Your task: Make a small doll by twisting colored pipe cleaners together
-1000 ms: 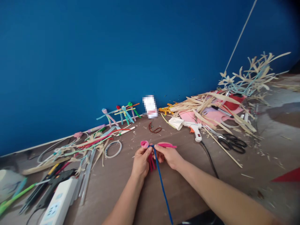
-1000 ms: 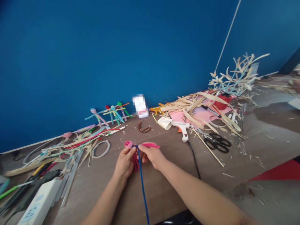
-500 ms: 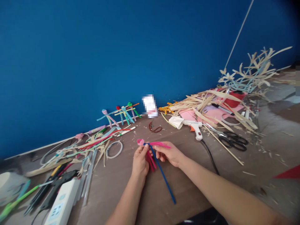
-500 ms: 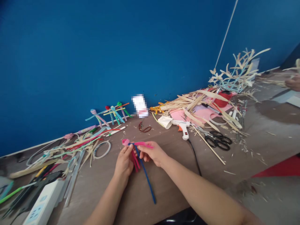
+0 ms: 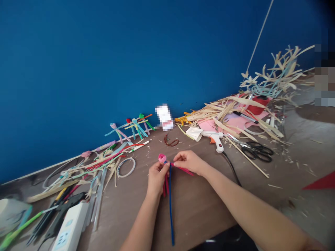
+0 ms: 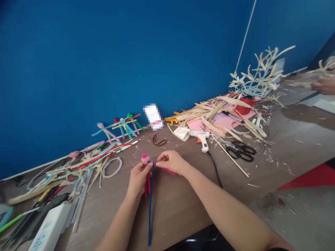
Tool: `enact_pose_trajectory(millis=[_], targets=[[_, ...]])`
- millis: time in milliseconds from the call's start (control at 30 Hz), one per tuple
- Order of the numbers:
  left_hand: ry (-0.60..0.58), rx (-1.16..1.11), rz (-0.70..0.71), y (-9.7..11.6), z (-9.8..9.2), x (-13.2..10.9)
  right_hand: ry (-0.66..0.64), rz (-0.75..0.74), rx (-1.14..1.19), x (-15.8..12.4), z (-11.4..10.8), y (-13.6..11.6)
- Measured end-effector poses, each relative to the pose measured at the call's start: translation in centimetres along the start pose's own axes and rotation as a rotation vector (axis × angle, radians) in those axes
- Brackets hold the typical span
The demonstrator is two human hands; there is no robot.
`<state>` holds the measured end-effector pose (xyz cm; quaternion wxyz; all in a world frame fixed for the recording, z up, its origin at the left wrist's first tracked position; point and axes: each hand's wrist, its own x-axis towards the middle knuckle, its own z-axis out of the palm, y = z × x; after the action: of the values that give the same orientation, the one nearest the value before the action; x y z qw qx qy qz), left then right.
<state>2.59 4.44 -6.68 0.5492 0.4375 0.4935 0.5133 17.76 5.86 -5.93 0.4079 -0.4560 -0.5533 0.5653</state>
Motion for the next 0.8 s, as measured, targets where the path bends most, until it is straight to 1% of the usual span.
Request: enact_pose_trajectory(millis=[67, 133, 200, 267, 367, 467, 600, 700, 800], targets=[[-0.011, 0.078, 0.031, -0.1, -0.1, 0.0, 0.015, -0.113, -0.255, -0.4, 0.2, 0.0], [-0.029, 0.092, 0.015, -0.2, -0.2, 0.1, 0.049, -0.221, -0.465, -0.8, 0.5, 0.0], [-0.058, 0.033, -0.052, -0.3, -0.2, 0.2, 0.093, -0.305, -0.607, -1.1, 0.7, -0.1], [-0.097, -0.078, -0.144, -0.3, -0.2, 0.2, 0.139, -0.345, -0.677, -1.2, 0.8, -0.2], [-0.154, -0.233, -0.236, -0.2, -0.1, 0.3, 0.196, -0.344, -0.675, -1.1, 0.7, -0.1], [-0.181, -0.29, -0.251, 0.0, 0.0, 0.3, 0.205, -0.312, -0.629, -1.0, 0.7, 0.2], [-0.193, -0.297, -0.247, 0.4, 0.2, 0.1, 0.173, -0.259, -0.502, -0.6, 0.9, 1.2], [-0.241, -0.251, -0.282, 0.6, 0.2, 0.0, 0.191, -0.225, -0.387, -0.3, 1.3, 1.8], [-0.287, -0.188, -0.297, 0.7, 0.1, 0.0, 0.202, -0.196, -0.297, -0.1, 1.5, 1.9]])
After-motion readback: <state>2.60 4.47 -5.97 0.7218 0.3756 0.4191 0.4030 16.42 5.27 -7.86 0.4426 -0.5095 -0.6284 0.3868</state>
